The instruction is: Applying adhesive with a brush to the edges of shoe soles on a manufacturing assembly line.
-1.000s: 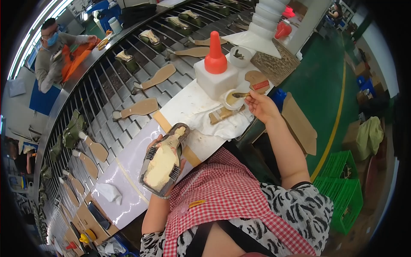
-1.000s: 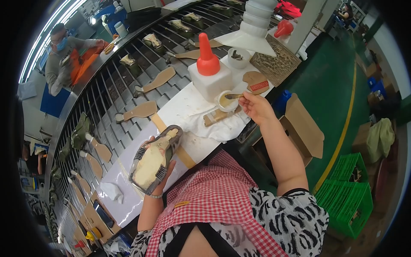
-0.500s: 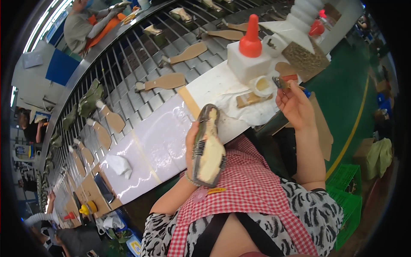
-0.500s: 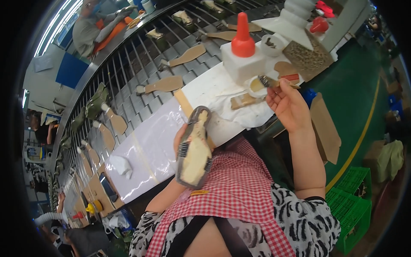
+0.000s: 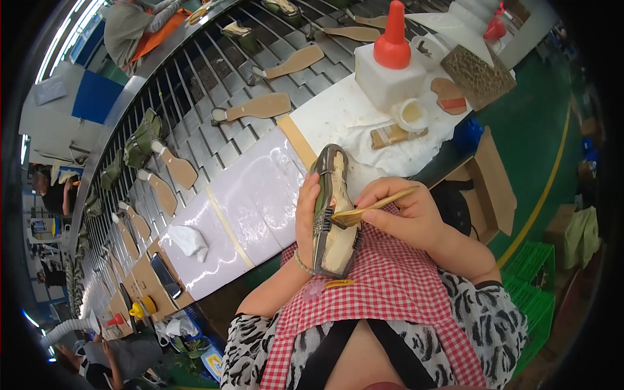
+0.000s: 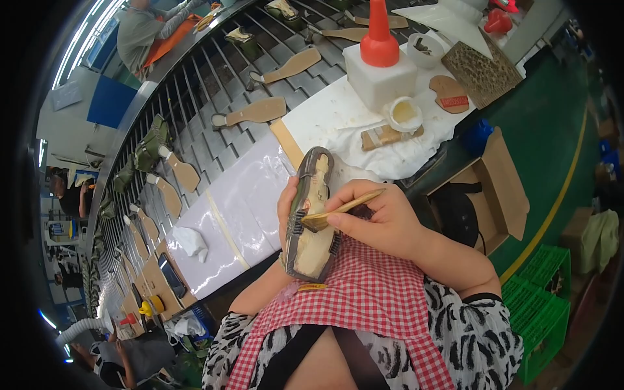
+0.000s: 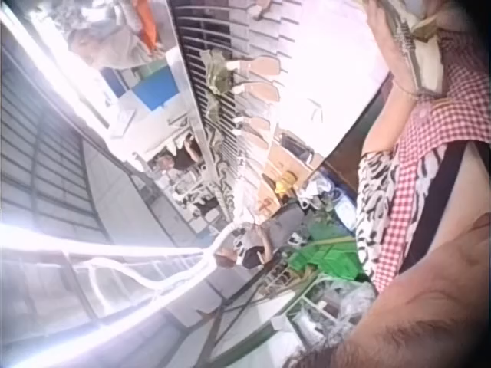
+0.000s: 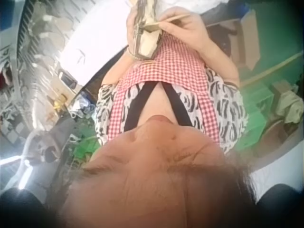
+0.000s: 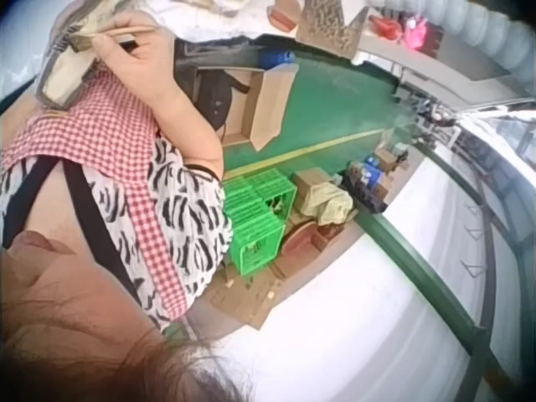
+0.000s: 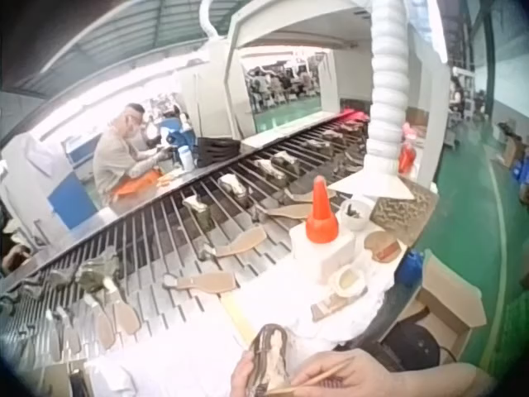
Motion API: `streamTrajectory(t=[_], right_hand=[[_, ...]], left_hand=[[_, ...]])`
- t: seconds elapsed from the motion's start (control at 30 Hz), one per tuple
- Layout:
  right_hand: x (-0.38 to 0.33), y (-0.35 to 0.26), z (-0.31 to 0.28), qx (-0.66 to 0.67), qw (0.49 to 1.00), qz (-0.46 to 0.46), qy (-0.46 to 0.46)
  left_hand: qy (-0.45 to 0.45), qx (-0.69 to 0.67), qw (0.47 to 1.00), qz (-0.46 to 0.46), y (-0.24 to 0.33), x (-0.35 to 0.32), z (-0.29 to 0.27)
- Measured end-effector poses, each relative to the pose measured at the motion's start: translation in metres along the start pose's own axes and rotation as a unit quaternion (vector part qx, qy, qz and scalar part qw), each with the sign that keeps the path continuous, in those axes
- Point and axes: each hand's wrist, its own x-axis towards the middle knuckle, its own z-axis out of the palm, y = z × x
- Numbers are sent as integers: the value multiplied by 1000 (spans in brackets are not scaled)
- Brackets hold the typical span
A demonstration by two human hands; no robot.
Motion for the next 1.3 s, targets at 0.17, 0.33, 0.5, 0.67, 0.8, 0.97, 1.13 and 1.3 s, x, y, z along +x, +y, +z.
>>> streamTrajectory(t=[0.17, 0.33, 0.5, 0.67, 0.8, 0.97, 1.13, 1.3], right_hand=[[1, 2, 2, -79, 996, -34, 35], [-7, -7, 11, -72, 996, -36, -42], [-6, -3, 8, -90, 995, -44, 5], [-9, -9, 20, -186, 966, -177, -33], [-11, -13, 12, 19, 999, -10, -40], [-6, -12, -5, 169, 985, -7, 44], [7, -15, -4, 290, 953, 11, 91], [14, -9, 15, 161, 980, -51, 108]], left_hand=[[11, 50, 997, 65, 4, 7, 2], [-11, -12, 999, 43, 3, 1, 1], [-3, 18, 998, 55, 1, -1, 0], [22, 45, 998, 42, -6, -4, -4], [34, 195, 978, 58, 36, 15, -8], [-9, -231, 957, -175, 41, 30, -60], [-76, -334, 908, -240, 38, 48, -67], [-248, -250, 901, -255, 55, 49, -58]])
